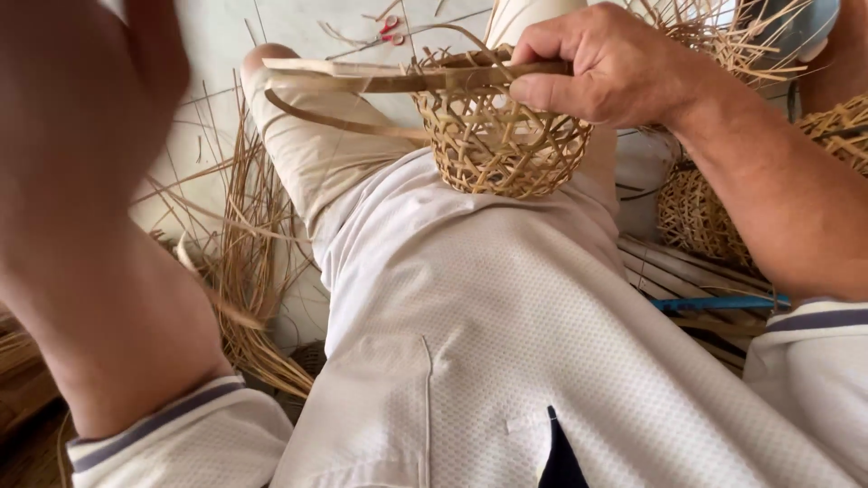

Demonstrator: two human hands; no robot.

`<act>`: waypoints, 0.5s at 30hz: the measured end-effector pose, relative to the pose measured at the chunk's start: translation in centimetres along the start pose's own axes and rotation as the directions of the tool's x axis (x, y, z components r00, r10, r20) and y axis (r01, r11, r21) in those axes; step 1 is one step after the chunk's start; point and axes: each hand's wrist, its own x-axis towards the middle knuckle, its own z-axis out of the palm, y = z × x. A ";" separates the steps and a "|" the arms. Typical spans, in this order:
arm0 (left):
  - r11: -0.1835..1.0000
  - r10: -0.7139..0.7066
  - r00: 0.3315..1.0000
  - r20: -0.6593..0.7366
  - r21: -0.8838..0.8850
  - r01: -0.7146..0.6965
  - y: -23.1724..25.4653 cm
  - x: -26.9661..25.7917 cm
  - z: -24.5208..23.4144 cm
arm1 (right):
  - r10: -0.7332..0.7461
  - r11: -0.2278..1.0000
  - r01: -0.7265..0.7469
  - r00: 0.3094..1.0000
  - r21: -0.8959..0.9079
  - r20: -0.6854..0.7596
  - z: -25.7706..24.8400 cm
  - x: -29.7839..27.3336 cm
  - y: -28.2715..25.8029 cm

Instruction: Weaving a thin wooden strip around the rim of a small basket to finish and secure the edge.

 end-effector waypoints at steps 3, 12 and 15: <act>0.973 0.231 0.945 -0.230 0.046 -0.226 9.4 -2.6 0.9 | -0.004 1.000 0.004 1.000 0.005 -0.018 0.2 0.4 -0.9; 0.986 0.116 0.947 -0.299 -0.083 -0.147 6.2 3.7 9.9 | 0.089 0.995 -0.091 0.995 -0.040 -0.032 0.4 0.1 -1.4; 0.941 0.257 0.913 -0.318 -0.134 -0.311 5.6 4.7 9.7 | -0.016 0.999 0.015 1.000 0.045 0.022 0.7 -0.7 -0.5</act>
